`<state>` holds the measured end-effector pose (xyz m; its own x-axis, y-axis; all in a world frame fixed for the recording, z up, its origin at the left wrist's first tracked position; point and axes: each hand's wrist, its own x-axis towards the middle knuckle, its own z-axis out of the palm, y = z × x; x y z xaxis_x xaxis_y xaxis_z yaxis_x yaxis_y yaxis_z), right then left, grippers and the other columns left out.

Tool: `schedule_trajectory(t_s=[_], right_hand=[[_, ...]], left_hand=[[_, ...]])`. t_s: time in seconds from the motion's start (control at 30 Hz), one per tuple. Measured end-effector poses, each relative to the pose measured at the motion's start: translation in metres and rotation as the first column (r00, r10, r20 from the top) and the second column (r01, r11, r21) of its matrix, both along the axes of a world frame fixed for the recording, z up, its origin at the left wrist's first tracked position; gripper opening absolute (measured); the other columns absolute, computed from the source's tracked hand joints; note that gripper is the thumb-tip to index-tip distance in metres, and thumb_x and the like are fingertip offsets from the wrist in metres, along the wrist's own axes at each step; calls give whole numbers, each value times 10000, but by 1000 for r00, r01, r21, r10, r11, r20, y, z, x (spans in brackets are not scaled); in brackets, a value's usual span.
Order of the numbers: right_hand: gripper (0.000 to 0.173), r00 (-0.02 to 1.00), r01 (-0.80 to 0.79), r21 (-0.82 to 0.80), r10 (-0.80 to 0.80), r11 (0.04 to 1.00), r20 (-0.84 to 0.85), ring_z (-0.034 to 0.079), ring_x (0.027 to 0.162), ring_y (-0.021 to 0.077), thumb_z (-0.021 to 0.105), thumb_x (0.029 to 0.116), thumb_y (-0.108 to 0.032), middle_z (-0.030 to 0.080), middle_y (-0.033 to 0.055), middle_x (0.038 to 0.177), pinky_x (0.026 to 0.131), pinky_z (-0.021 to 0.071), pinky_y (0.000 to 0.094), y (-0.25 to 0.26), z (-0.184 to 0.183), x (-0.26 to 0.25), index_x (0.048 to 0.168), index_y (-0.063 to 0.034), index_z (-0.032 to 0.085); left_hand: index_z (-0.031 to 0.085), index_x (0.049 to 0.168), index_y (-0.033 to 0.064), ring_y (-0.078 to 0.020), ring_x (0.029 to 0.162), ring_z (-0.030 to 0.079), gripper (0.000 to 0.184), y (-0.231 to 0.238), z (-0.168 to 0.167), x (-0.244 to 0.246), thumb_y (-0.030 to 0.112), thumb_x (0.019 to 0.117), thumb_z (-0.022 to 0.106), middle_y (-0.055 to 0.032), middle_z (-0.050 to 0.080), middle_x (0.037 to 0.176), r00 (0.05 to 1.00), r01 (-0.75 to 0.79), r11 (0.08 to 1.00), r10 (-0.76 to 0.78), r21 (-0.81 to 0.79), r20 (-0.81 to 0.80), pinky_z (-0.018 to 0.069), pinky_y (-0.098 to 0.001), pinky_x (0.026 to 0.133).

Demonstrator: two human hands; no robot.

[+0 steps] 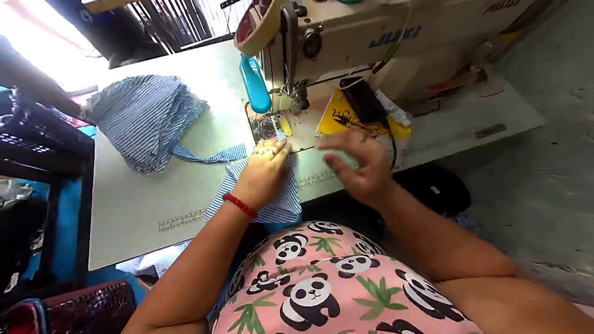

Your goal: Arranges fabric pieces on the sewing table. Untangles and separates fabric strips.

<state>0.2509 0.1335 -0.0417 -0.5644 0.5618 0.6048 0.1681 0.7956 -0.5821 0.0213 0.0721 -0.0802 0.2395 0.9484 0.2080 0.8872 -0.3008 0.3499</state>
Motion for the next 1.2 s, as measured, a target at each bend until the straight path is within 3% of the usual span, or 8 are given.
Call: schedule_trajectory(t_s=[0.1, 0.2, 0.37, 0.83, 0.97, 1.07, 1.13, 1.2], right_hand=[[279, 996, 33, -29, -31, 999, 89, 665, 1154, 206, 555, 1025, -217, 734, 102, 1147, 1031, 529, 405, 2, -36, 12, 1103, -36, 753], [257, 986, 141, -52, -135, 989, 97, 639, 1192, 223, 574, 1013, -203, 708, 127, 1199, 1029, 518, 395, 12, -39, 32, 1100, -35, 749], [231, 960, 276, -31, -274, 961, 61, 593, 1251, 215, 607, 1002, -174, 655, 157, 1254, 1068, 492, 354, 34, -38, 54, 1102, -15, 741], [294, 842, 531, 44, -532, 847, 91, 560, 1219, 233, 571, 1040, -249, 532, 196, 1352, 1017, 494, 337, 71, -33, 106, 1196, -37, 701], [376, 748, 639, 98, -646, 763, 153, 612, 1145, 331, 538, 1058, -262, 532, 301, 1312, 980, 536, 400, 94, -34, 127, 1273, 28, 645], [536, 605, 718, 195, -738, 668, 300, 482, 1353, 480, 459, 1066, -364, 489, 346, 1443, 1141, 389, 552, 121, -43, 148, 1456, 1, 513], [657, 553, 711, 228, -729, 666, 405, 317, 1488, 487, 402, 1066, -454, 379, 299, 1579, 1226, 241, 600, 135, -57, 157, 1569, -32, 368], [725, 529, 701, 267, -733, 661, 427, 232, 1540, 450, 379, 1051, -523, 315, 235, 1644, 1247, 183, 606, 144, -70, 161, 1601, -55, 312]], left_hand=[[541, 1461, 3, -356, 1474, 419, 521, 7, -19, -1, 302, 1038, 489, -186, 495, 1546, 997, -20, 998, 14, -62, -82, 241, -578, 1236], [518, 1481, 4, -333, 1496, 392, 561, 9, -28, -6, 345, 1055, 387, -173, 473, 1568, 997, -31, 997, 25, -72, -76, 235, -549, 1245], [541, 1467, 18, -317, 1488, 407, 557, 16, -29, -7, 345, 1028, 438, -163, 496, 1552, 999, -31, 997, 30, -72, -19, 278, -498, 1236], [552, 1454, 25, -302, 1493, 398, 547, 29, -29, -10, 348, 1024, 449, -154, 493, 1554, 999, -41, 996, 42, -73, 4, 249, -483, 1250], [542, 1444, 27, -317, 1482, 399, 595, 27, -27, -8, 402, 982, 536, -178, 441, 1575, 993, -114, 991, 116, -76, 20, 297, -470, 1229], [578, 1418, 45, -350, 1491, 378, 650, 26, -28, -7, 511, 972, 497, -180, 488, 1540, 984, -171, 984, 167, -58, -65, 268, -510, 1236], [570, 1429, 36, -344, 1484, 397, 655, 25, -28, -7, 509, 988, 466, -182, 514, 1520, 984, -165, 984, 159, -70, -85, 261, -514, 1241], [565, 1432, 22, -340, 1481, 405, 649, 25, -27, -7, 489, 996, 454, -192, 507, 1525, 986, -153, 985, 147, -76, -79, 262, -513, 1240]])
